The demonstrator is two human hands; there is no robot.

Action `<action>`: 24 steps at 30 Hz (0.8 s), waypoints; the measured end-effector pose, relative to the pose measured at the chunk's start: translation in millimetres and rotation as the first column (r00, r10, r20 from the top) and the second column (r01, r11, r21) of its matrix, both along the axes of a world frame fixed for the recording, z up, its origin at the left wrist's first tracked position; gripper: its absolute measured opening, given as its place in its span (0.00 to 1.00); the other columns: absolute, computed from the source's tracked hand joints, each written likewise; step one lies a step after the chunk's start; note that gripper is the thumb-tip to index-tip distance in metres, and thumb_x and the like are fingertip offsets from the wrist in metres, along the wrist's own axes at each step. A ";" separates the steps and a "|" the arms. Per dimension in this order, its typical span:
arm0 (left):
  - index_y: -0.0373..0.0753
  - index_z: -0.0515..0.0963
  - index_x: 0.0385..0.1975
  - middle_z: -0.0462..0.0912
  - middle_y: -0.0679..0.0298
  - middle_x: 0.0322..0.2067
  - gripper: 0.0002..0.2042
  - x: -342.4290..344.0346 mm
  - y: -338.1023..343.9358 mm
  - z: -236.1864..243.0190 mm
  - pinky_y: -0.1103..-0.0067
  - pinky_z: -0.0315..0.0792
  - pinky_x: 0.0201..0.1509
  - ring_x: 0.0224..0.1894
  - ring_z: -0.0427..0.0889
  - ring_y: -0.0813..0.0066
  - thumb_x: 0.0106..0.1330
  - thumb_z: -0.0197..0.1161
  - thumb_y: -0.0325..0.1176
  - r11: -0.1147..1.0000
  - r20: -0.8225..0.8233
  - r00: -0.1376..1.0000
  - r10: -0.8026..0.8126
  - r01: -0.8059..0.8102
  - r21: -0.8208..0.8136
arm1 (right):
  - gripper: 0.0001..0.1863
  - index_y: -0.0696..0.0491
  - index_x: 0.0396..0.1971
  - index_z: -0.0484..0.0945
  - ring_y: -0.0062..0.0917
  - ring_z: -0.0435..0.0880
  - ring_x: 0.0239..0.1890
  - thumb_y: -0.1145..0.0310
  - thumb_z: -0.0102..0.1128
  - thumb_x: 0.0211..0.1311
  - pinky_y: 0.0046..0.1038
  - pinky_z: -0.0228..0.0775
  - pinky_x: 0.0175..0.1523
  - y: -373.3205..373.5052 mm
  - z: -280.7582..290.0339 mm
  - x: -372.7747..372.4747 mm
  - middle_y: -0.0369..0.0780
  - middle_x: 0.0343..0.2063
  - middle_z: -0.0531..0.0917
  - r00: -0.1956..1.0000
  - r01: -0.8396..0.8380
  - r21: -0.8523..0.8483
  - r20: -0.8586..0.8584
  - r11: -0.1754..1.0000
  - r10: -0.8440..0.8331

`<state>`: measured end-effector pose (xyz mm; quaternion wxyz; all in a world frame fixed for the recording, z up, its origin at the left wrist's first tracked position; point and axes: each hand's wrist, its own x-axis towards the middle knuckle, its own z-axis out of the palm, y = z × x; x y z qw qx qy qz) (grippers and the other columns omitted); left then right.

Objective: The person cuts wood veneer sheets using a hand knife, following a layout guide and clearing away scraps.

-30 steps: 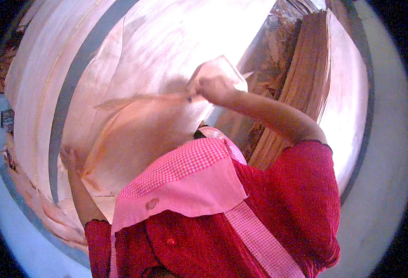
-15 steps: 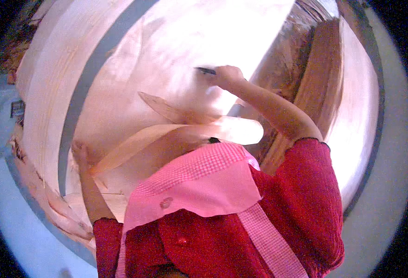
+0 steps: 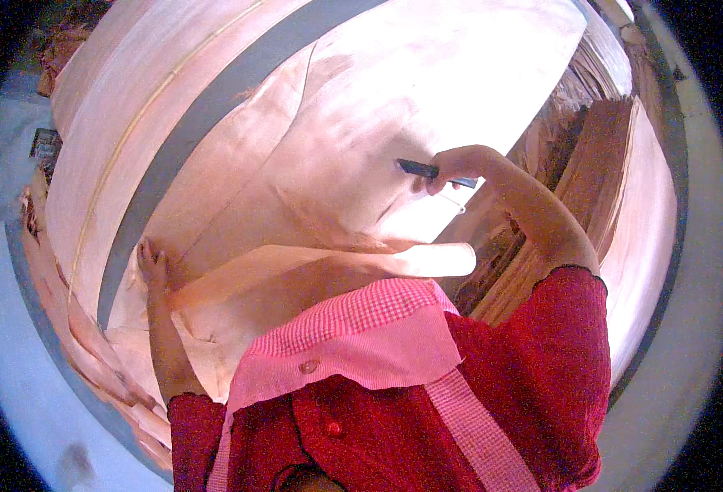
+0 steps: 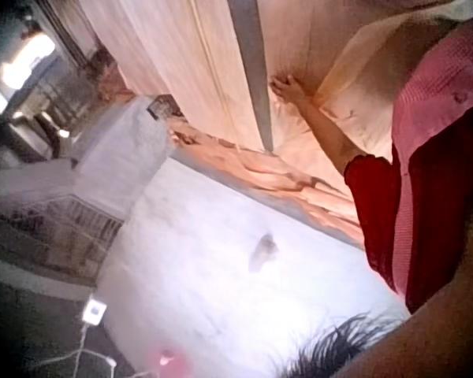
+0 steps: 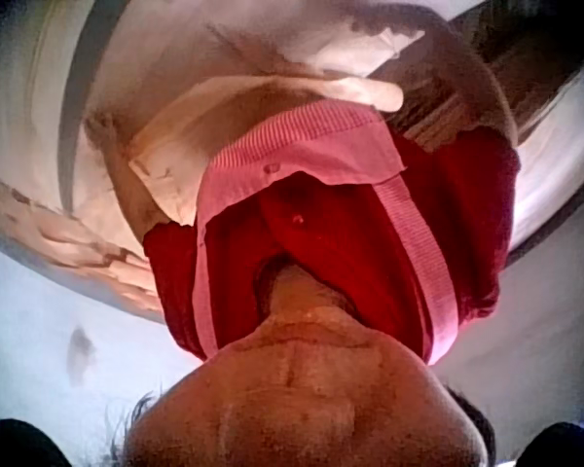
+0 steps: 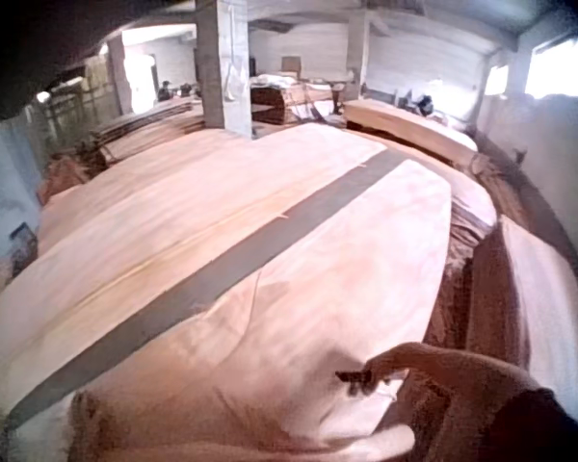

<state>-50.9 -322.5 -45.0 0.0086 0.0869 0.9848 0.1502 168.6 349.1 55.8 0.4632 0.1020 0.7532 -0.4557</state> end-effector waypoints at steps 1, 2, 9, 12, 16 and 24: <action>0.41 0.63 0.54 0.58 0.52 0.57 0.24 -1.4 -5.2 2.4 0.68 0.52 0.62 0.60 0.55 0.56 0.57 0.55 0.37 0.997 -0.006 1.000 -0.003 0.004 0.083 | 0.11 0.54 0.29 0.78 0.16 0.69 0.16 0.67 0.62 0.44 0.18 0.60 0.21 8.4 -3.6 -11.2 0.34 0.23 0.81 0.996 0.006 0.103 0.085 0.995 -0.014; 0.40 0.64 0.54 0.60 0.52 0.56 0.23 -2.2 -6.7 9.6 0.69 0.52 0.62 0.60 0.57 0.57 0.57 0.56 0.36 0.995 0.034 0.998 0.048 -0.051 0.083 | 0.10 0.56 0.27 0.77 0.14 0.67 0.13 0.66 0.61 0.46 0.16 0.57 0.18 2.3 13.5 -19.5 0.38 0.23 0.81 0.980 0.194 -0.023 0.055 0.981 -0.193; 0.33 0.62 0.53 0.63 0.51 0.54 0.28 5.3 310.3 126.4 0.65 0.51 0.62 0.59 0.56 0.53 0.54 0.59 0.39 0.847 -0.182 0.829 -0.529 0.529 -0.054 | 0.13 0.58 0.33 0.72 0.16 0.72 0.16 0.64 0.57 0.53 0.16 0.57 0.20 -31.4 19.9 -86.3 0.38 0.19 0.78 0.795 0.464 -0.400 -0.204 0.790 -0.571; 0.33 0.52 0.59 0.50 0.53 0.61 0.36 1.6 395.3 72.2 0.62 0.39 0.65 0.65 0.43 0.57 0.55 0.55 0.50 0.819 -0.132 0.810 -0.572 0.571 -0.047 | 0.14 0.60 0.37 0.71 0.18 0.73 0.17 0.66 0.57 0.54 0.15 0.59 0.21 -52.2 16.0 -110.4 0.38 0.19 0.76 0.716 0.577 -0.387 -0.184 0.719 -0.673; 0.32 0.52 0.59 0.49 0.54 0.62 0.36 27.4 427.8 44.7 0.63 0.35 0.66 0.65 0.42 0.61 0.57 0.49 0.54 0.845 -0.069 0.843 -0.533 0.526 -0.096 | 0.13 0.59 0.36 0.71 0.18 0.71 0.17 0.68 0.56 0.53 0.16 0.58 0.20 -54.4 3.7 -132.1 0.37 0.17 0.75 0.686 0.598 -0.468 -0.121 0.651 -0.718; 0.33 0.55 0.57 0.52 0.54 0.61 0.34 23.8 431.2 44.7 0.60 0.43 0.64 0.63 0.50 0.55 0.57 0.49 0.52 0.821 -0.148 0.815 -0.560 0.570 0.037 | 0.08 0.59 0.26 0.74 0.16 0.68 0.13 0.70 0.58 0.50 0.18 0.55 0.16 -55.1 -41.4 -175.8 0.37 0.15 0.74 0.753 0.620 -0.297 -0.038 0.726 -0.657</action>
